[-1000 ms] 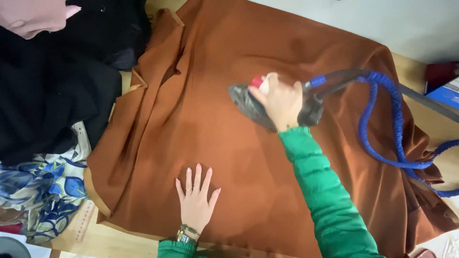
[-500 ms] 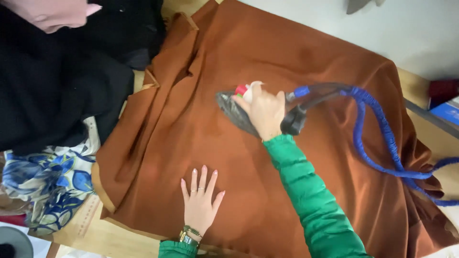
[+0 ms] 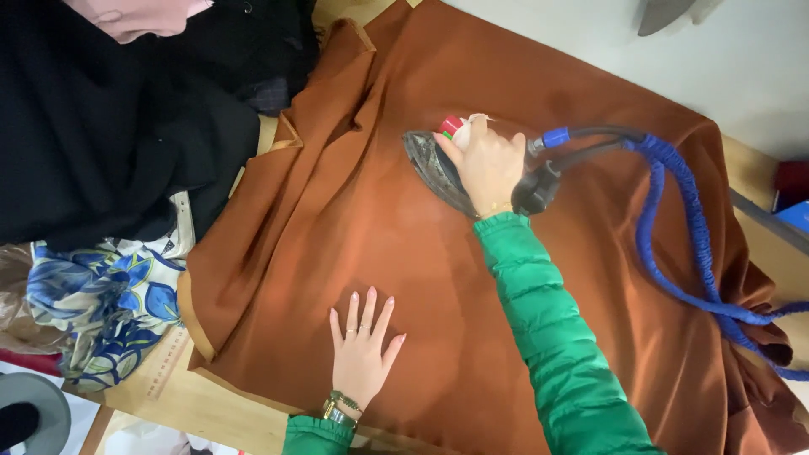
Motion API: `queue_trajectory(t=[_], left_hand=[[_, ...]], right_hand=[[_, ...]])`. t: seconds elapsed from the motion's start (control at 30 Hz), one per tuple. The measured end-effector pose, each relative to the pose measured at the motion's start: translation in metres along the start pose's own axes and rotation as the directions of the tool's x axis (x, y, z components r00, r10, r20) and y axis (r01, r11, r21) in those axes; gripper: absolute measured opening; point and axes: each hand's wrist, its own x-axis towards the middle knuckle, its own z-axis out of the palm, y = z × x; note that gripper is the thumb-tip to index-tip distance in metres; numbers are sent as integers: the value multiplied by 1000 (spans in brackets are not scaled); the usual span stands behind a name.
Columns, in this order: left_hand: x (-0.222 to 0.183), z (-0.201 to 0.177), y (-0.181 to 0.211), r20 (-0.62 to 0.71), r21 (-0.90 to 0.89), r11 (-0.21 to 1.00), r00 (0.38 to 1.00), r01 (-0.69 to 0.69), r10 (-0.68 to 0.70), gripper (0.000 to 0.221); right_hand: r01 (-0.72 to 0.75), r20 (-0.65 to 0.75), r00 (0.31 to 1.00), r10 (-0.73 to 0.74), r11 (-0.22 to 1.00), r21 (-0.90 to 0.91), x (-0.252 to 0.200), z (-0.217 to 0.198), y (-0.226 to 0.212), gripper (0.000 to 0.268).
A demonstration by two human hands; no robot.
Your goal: The person is ironing a large piece of brown fabric on a pressing table using a professional steam iron.
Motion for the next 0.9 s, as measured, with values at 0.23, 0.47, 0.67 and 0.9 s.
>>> queue_trajectory(t=[0.23,0.47,0.67,0.9], left_hand=[[-1,3,-1,3,-10,1000,1000,8,-8,64],[-1,1,-2,8,-5,1000,1000,-2,2,66],[-1,0,1,-5,-20,1000,1000,-11,11,64],[-4,7,-3,-18,-53,998,999,-40,39,56]], right_hand=[[-21,-21,1000,21,1000,10,9,13,6,67],[-57,123,991,49,997,60,27,47,31,72],[52,21,998,-54,995,86,-5,4,25,57],[247,56,966,-253,964,104,-86,-92,-14,73]])
